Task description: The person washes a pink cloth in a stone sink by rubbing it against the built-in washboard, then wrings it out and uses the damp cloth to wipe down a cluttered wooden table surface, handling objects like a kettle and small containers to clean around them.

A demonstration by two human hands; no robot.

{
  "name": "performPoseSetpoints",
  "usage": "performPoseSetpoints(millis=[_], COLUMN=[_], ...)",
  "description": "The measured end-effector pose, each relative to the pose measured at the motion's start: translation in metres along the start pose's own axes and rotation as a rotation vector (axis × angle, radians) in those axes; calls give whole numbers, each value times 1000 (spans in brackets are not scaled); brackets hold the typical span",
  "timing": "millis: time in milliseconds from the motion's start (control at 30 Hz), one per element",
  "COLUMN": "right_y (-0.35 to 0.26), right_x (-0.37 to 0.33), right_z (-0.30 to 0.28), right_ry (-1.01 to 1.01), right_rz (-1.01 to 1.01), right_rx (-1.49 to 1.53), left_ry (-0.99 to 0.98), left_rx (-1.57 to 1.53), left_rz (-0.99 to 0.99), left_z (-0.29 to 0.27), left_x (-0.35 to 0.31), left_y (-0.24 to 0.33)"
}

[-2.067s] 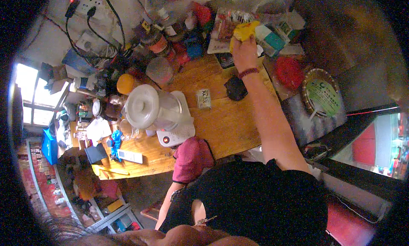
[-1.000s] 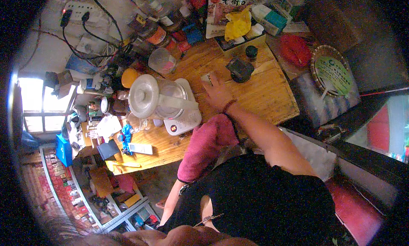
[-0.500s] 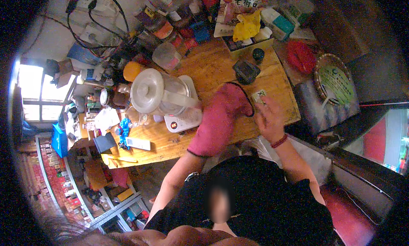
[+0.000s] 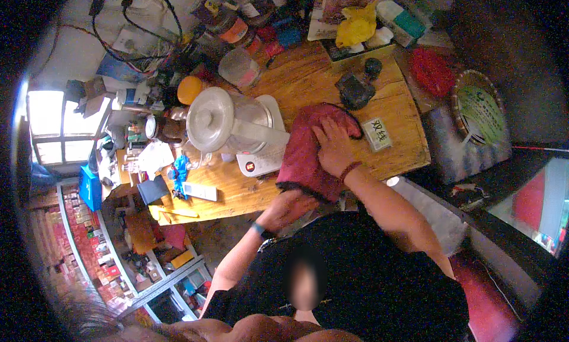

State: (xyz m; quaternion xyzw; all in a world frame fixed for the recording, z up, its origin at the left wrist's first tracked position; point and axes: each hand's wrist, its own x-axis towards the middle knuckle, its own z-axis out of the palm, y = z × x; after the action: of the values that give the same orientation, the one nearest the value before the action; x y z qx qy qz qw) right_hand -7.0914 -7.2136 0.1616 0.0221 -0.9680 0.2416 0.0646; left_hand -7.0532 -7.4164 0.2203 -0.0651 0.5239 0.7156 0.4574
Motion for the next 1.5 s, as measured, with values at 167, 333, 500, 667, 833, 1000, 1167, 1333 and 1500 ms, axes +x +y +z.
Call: performPoseSetpoints(millis=[167, 333, 500, 667, 833, 1000, 1167, 1333, 1500], right_y=[1, -16, -12, -1, 32, 32, 47, 6, 25], right_x=[63, 61, 20, 72, 175, 200, 87, 70, 141], right_z=[12, 11, 12, 14, 45, 45, 59, 7, 25], right_ry=[55, 29, -41, -42, 73, 68, -40, -249, -30], right_rz=[105, 100, 105, 38, 63, 86, -138, -12, -1], right_rx=[73, -63, -130, -181, -174, -82, -58, -241, -211], left_ry=[408, 867, 899, 1012, 714, 139, 121, -98, 34], left_rx=[378, 707, 878, 1114, 1149, 1332, 1247, 1212, 1354], left_rz=[215, 753, 737, 726, 814, 999, 1035, 1056, 1041], left_z=[-87, -113, -113, -108, -73, -36, 6, -7, -28], left_x=[-34, 36, 48, 38, 13, 46, 86, 84, 78], left_y=[23, 53, 49, 34, 13, 33, 53, 26, 35])
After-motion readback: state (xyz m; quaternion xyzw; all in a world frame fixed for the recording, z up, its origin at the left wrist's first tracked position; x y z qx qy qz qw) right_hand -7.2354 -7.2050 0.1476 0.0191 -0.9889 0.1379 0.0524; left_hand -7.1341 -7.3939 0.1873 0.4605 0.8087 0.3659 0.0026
